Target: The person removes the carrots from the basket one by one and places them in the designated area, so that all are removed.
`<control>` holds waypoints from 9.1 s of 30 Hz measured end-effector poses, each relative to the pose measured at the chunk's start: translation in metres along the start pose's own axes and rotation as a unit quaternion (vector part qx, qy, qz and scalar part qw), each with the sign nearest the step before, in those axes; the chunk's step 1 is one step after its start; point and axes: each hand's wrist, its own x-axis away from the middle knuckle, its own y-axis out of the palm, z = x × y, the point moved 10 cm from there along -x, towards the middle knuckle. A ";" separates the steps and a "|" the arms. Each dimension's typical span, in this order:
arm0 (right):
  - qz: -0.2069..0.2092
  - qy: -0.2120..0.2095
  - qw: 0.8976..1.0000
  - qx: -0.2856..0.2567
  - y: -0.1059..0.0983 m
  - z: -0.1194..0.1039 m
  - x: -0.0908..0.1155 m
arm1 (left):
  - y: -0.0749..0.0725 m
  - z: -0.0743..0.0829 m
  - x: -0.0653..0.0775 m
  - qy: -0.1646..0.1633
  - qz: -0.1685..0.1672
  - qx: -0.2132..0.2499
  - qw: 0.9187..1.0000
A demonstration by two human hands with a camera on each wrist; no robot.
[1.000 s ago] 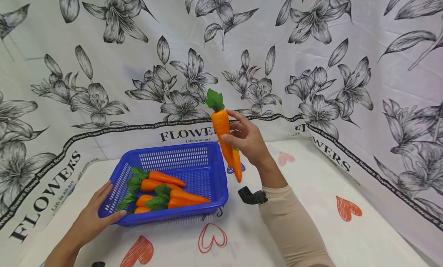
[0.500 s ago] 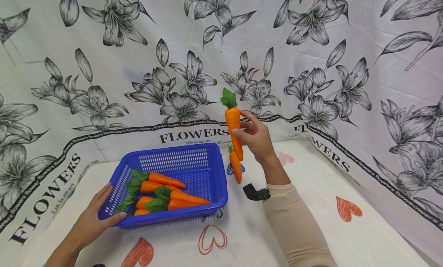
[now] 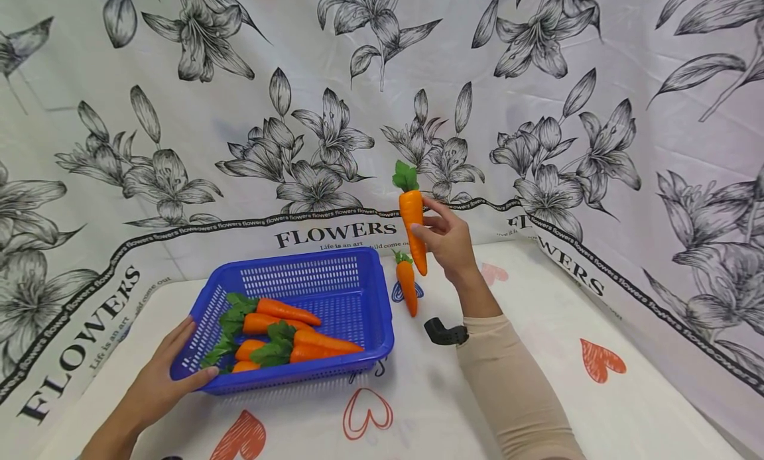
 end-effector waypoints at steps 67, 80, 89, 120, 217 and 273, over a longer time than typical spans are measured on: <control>0.044 0.274 0.954 0.114 -0.062 0.169 0.012 | 0.000 0.000 0.001 -0.004 0.000 0.007 1.000; 0.042 0.303 0.941 0.143 -0.069 0.190 0.020 | 0.000 0.000 0.001 0.003 0.005 0.006 1.000; 0.031 0.321 0.930 0.176 -0.070 0.202 0.025 | 0.000 -0.001 0.002 0.004 0.004 -0.003 1.000; 0.011 0.279 0.901 0.333 -0.065 0.206 0.025 | -0.001 -0.001 0.003 0.006 0.006 0.004 1.000; 0.033 -0.151 0.985 0.073 0.018 -0.077 0.068 | -0.002 -0.001 0.003 0.008 0.007 0.013 1.000; -0.190 0.119 0.975 0.000 0.179 0.044 0.025 | -0.003 -0.001 0.003 0.005 0.009 0.010 1.000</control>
